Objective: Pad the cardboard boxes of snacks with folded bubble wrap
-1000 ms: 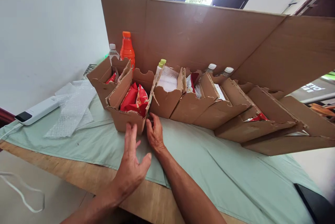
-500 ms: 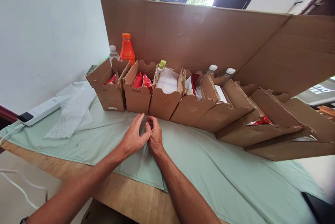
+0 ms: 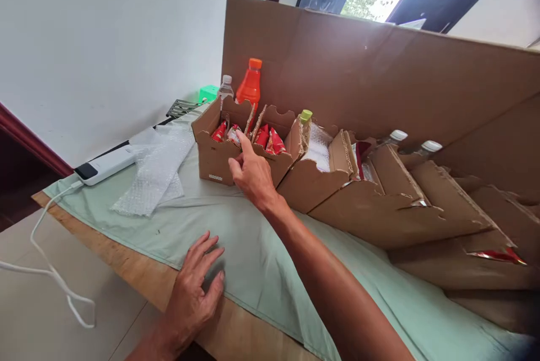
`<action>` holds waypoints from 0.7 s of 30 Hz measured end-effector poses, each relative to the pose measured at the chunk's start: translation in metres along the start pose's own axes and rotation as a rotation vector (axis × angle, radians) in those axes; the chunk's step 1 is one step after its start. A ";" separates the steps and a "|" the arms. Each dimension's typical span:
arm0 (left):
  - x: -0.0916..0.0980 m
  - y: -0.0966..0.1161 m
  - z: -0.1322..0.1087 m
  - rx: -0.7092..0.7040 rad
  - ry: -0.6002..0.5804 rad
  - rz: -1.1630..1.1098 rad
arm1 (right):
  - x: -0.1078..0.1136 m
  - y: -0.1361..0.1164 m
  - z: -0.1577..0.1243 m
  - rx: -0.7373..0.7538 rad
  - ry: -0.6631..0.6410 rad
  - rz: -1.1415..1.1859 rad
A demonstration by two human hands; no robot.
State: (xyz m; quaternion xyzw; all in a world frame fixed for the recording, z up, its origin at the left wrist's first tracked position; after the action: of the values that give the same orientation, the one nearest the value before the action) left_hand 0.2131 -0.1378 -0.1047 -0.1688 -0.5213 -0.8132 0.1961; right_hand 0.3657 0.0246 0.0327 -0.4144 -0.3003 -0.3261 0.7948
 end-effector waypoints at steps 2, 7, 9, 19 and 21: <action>0.003 -0.002 0.001 0.055 0.044 -0.037 | -0.007 0.000 0.020 -0.027 -0.011 -0.049; 0.018 -0.020 -0.009 0.328 0.216 -0.245 | -0.013 -0.017 -0.006 0.029 -0.011 -0.004; 0.027 -0.025 -0.013 0.392 0.260 -0.354 | -0.002 -0.029 -0.039 0.058 -0.026 0.030; 0.060 -0.017 0.000 0.459 0.156 -0.548 | 0.130 0.008 -0.209 -0.030 0.191 0.101; 0.050 -0.012 -0.004 0.515 0.068 -0.522 | 0.145 0.024 -0.241 -0.112 0.268 0.115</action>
State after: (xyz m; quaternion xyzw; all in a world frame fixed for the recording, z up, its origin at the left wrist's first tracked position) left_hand 0.1633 -0.1445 -0.0916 0.0518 -0.7278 -0.6830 0.0352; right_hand 0.5222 -0.2095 0.0153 -0.4272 -0.1488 -0.3487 0.8208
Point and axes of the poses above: each hand's wrist, its own z-axis towards the middle knuckle, its own x-axis out of the back of the hand, y = z × x, the point moved 5 cm from there along z, towards the middle knuckle, and after that the axes turned 12 degrees about x, right-handed, at the moved point
